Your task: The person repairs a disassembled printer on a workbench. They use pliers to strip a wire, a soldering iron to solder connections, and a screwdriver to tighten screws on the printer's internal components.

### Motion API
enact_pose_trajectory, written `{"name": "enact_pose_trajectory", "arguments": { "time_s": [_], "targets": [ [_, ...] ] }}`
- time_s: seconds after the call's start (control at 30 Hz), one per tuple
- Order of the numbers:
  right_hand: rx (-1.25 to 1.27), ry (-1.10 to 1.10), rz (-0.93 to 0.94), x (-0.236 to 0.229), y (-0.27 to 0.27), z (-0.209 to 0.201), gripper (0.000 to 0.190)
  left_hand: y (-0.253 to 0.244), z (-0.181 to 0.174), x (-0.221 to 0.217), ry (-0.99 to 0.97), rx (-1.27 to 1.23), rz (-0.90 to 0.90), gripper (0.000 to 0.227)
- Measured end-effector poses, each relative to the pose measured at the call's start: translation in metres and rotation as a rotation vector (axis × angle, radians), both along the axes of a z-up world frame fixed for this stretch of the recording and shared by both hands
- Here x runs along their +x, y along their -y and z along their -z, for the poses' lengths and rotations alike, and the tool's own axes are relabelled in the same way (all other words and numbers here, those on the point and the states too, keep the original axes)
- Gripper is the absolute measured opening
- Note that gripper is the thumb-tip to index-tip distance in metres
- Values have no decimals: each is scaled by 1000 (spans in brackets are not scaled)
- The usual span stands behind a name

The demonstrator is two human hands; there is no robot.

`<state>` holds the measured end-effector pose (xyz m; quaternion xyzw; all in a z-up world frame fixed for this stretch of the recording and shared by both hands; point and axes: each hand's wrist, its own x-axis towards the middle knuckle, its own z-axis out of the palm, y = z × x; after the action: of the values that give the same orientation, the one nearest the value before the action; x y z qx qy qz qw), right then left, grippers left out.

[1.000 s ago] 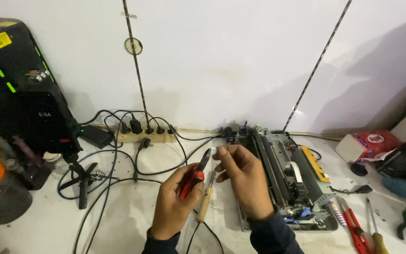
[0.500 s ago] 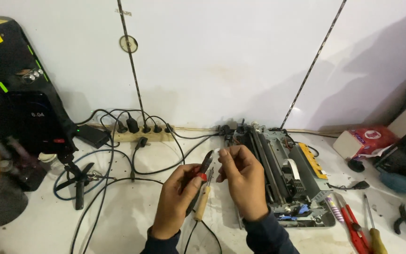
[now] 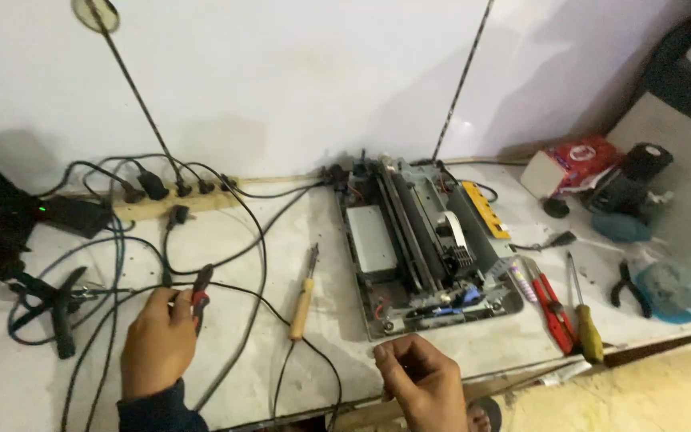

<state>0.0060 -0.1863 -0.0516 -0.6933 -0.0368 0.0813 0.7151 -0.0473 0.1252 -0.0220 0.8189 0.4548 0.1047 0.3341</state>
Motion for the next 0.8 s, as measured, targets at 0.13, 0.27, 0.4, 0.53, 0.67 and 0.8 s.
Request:
{"name": "enact_pose_trajectory", "arguments": {
  "time_s": [0.13,0.27,0.4,0.53,0.67,0.8],
  "targets": [
    [-32,-25,223,8,42,40,17,-16,40,1,-85,125,15,34],
    [-275,-82,267,16,54,4,26,-2,24,8,-217,82,-52,34],
    [-104,-125,182,16,51,-8,29,-5,49,3,-18,538,-66,25],
    [109,-145,148,16,47,-1,27,78,-25,6,616,257,350,14],
    [145,-139,152,10,42,-16,25,159,-38,20,741,-169,833,13],
    [50,-52,128,7,47,-23,24,202,-35,36,626,-261,941,18]
  ]
}}
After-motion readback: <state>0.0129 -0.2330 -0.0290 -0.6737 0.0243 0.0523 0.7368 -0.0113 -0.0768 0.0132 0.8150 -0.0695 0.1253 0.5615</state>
